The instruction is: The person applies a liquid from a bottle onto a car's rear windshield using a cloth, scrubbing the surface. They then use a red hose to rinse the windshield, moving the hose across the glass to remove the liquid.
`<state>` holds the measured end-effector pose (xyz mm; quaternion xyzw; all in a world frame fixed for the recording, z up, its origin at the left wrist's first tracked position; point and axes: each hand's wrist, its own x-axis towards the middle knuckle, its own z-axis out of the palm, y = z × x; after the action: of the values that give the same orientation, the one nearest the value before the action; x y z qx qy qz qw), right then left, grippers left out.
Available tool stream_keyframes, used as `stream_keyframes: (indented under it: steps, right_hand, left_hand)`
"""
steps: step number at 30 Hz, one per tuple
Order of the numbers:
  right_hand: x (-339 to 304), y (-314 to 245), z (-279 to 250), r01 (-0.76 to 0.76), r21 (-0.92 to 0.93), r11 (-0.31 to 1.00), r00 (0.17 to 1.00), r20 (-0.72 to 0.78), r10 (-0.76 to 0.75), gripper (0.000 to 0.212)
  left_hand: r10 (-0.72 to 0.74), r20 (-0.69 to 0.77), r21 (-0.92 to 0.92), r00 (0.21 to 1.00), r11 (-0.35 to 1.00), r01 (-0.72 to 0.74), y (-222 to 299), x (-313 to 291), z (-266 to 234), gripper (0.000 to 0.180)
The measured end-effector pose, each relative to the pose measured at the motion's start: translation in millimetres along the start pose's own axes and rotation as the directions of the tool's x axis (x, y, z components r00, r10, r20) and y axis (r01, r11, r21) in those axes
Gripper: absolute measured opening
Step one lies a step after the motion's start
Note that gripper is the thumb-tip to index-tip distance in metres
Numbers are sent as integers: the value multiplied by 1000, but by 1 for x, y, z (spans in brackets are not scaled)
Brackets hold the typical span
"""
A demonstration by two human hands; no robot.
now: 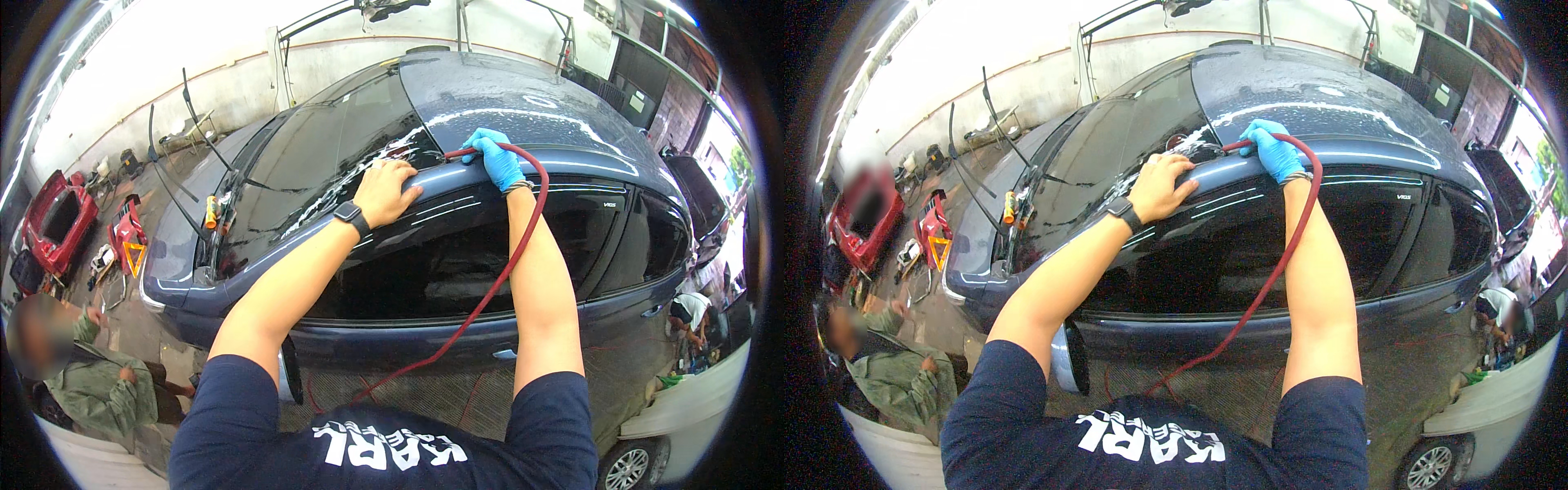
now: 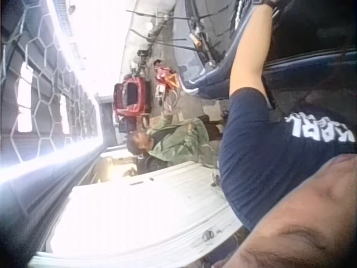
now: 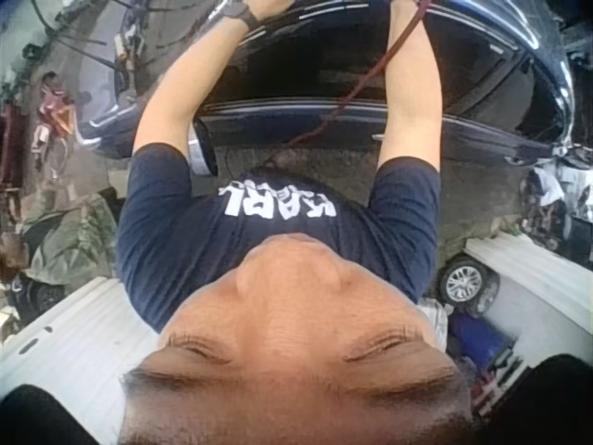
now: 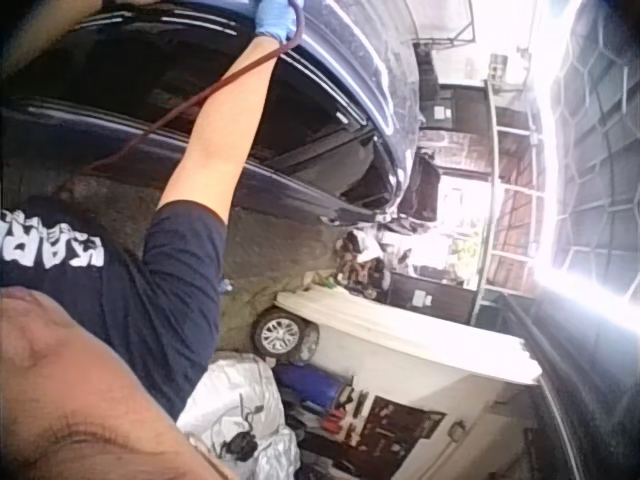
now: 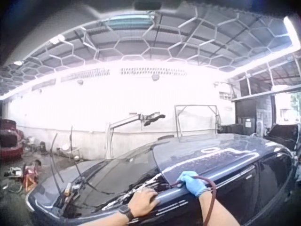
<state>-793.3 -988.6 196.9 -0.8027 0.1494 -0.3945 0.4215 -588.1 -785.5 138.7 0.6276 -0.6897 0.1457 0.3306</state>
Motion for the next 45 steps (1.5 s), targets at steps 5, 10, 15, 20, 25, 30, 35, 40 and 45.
stream_keyframes:
  steps: [5,10,15,20,25,30,35,40,45]
  right_hand:
    - [10,4,-1,20,82,996,999,32,-23,29]
    - [1,-13,21,-55,-6,998,998,-24,55,27]
    - [0,-4,0,-4,14,1000,999,47,3,26]
    - [4,12,-6,-81,107,991,996,33,78,29]
    - [10,19,-11,-32,-50,998,994,99,37,30]
    - [14,8,-11,-56,-46,997,983,175,63,35]
    - [5,-22,8,-115,14,993,966,234,109,35]
    - [3,-60,32,52,-311,949,938,340,60,38]
    - [12,-40,4,23,-80,996,931,364,7,32]
  left_hand:
    - [11,-76,28,997,1000,-9,-7,-41,-6,57]
    - [-192,114,-75,975,977,201,5,-42,-25,56]
    - [-177,22,-48,984,983,177,2,-45,-6,67]
    - [-168,12,-87,986,982,168,-5,-48,-2,70]
    - [-168,-22,-124,986,979,164,-5,-54,2,76]
    - [-185,-30,-143,982,973,179,-7,-55,5,78]
    - [-164,-90,-149,982,978,149,-7,-55,12,77]
    - [-186,24,-237,982,954,186,-4,-56,-23,70]
    - [-146,47,-76,988,986,150,-19,-59,-2,77]
